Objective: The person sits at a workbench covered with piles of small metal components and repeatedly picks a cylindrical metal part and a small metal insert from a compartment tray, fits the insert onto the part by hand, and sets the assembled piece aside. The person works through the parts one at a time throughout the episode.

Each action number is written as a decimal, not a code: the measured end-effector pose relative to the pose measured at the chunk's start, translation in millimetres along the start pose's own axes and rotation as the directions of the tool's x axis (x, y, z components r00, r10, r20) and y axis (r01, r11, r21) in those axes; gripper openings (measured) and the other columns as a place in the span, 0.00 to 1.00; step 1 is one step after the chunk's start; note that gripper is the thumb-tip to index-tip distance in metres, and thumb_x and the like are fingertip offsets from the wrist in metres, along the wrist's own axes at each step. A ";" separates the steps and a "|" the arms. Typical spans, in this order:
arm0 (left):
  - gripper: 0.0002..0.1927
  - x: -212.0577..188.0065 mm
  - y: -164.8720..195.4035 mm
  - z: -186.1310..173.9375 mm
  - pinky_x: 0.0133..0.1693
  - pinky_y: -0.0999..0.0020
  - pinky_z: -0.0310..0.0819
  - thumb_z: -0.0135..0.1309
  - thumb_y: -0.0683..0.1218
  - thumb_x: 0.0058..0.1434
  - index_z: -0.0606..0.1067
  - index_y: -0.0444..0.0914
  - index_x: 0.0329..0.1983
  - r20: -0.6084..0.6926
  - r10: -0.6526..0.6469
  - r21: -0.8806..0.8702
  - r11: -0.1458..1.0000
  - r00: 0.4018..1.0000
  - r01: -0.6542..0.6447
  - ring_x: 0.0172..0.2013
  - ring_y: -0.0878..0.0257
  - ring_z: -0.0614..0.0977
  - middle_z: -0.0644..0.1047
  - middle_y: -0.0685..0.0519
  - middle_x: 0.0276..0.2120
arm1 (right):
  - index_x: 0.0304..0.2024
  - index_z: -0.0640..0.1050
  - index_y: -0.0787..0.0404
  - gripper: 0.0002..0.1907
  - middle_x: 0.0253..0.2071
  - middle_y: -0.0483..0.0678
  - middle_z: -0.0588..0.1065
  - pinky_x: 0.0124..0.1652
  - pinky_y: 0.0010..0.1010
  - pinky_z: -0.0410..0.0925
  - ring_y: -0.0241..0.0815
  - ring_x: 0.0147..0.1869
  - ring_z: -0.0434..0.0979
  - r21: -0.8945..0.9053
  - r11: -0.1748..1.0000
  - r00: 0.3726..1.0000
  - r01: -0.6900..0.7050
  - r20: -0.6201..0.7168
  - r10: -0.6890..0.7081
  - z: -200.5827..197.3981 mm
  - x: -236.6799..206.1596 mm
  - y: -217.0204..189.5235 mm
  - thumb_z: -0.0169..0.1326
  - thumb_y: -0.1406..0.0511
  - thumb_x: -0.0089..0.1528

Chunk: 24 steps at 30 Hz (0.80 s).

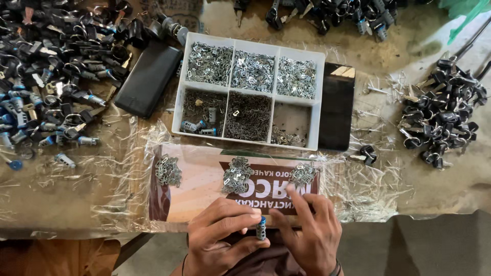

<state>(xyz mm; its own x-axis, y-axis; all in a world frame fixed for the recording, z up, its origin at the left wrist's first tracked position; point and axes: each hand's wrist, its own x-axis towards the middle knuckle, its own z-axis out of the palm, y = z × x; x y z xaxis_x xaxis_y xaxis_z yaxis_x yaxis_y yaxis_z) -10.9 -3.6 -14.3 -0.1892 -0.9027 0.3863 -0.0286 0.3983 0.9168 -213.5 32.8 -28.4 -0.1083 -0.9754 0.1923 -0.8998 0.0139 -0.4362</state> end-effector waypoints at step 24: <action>0.22 -2.2 -10.6 9.2 0.35 0.70 0.78 0.75 0.47 0.52 0.81 0.36 0.48 0.075 0.086 -0.044 0.996 0.994 -0.083 0.35 0.62 0.83 0.83 0.49 0.40 | 0.40 0.81 0.72 0.06 0.40 0.60 0.78 0.37 0.37 0.75 0.49 0.39 0.80 0.905 -0.052 0.896 -0.422 0.425 0.128 12.0 -56.4 48.0 0.64 0.74 0.62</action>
<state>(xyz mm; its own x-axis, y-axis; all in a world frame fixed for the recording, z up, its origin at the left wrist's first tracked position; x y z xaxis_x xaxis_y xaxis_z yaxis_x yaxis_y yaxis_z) -19.2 -4.3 -25.8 -0.2638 -0.8506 0.4549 0.0305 0.4640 0.8853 -245.5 85.9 -70.8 -0.0323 -0.9660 -0.2566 0.4750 0.2111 -0.8543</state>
